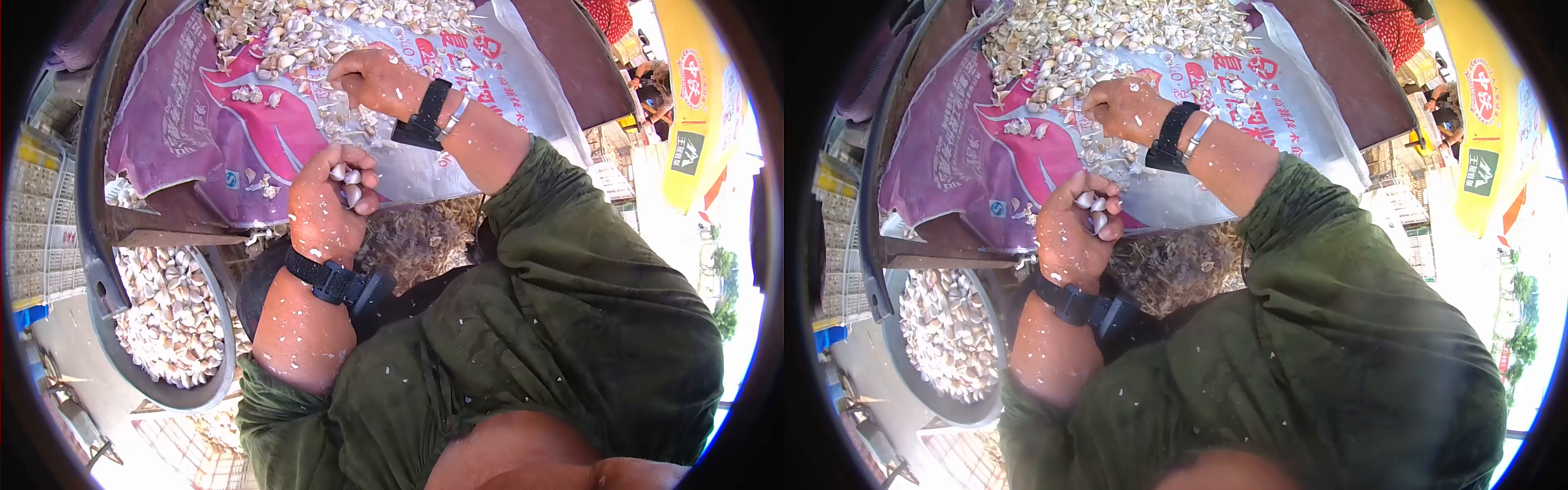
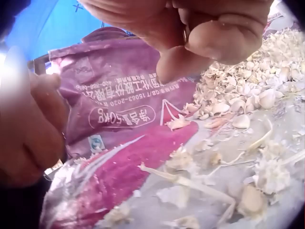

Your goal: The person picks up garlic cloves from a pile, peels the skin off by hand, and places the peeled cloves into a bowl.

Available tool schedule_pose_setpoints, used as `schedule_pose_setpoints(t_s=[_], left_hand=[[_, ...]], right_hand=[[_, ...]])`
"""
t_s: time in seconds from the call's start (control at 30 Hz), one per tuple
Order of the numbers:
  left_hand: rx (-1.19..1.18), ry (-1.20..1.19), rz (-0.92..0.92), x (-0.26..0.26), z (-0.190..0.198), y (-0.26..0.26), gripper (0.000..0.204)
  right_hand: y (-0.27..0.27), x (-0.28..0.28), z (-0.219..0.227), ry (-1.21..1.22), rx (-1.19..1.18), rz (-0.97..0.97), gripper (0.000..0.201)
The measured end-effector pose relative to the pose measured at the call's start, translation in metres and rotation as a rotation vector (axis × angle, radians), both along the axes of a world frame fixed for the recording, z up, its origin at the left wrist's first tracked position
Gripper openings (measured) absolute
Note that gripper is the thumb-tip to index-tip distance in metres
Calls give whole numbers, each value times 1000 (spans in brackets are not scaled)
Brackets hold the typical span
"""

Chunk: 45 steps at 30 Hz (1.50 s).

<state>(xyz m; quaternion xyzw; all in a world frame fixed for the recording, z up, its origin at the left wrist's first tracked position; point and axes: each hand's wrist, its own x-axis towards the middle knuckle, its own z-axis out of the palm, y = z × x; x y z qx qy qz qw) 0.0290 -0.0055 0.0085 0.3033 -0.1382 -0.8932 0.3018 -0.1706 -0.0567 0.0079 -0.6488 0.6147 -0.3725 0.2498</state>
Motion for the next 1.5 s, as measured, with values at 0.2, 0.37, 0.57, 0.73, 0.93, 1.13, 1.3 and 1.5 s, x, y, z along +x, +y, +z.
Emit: schedule_pose_setpoints(t_s=[0.2, 0.37, 0.57, 0.73, 0.93, 1.13, 1.3, 1.5], left_hand=[[-49, 52, -58, 0, -6, -6, 19], [-56, -47, -32, -1, -6, -2, 21], [-109, -86, 36, 0, -3, 3, 29], [93, -6, 210, 0, 20, -1, 33], [80, 45, 121, 6, 6, -9, 23], [48, 9, 58, 9, -1, -8, 23], [18, -2, -12, 4, 2, -8, 21], [2, -49, -21, 2, 1, -2, 21]], right_hand=[[-56, -15, -39, 863, 59, 176, 24], [-49, -13, -26, 889, 143, 145, 30], [-13, -19, 9, 22, 574, 37, 28], [16, 22, 64, -253, 405, 434, 24], [-79, 37, 34, -68, 315, 113, 19], [-186, 4, -32, 760, -122, 57, 41], [-200, -27, -77, 779, -221, 288, 41], [-93, -37, -42, 768, -84, 354, 30]])
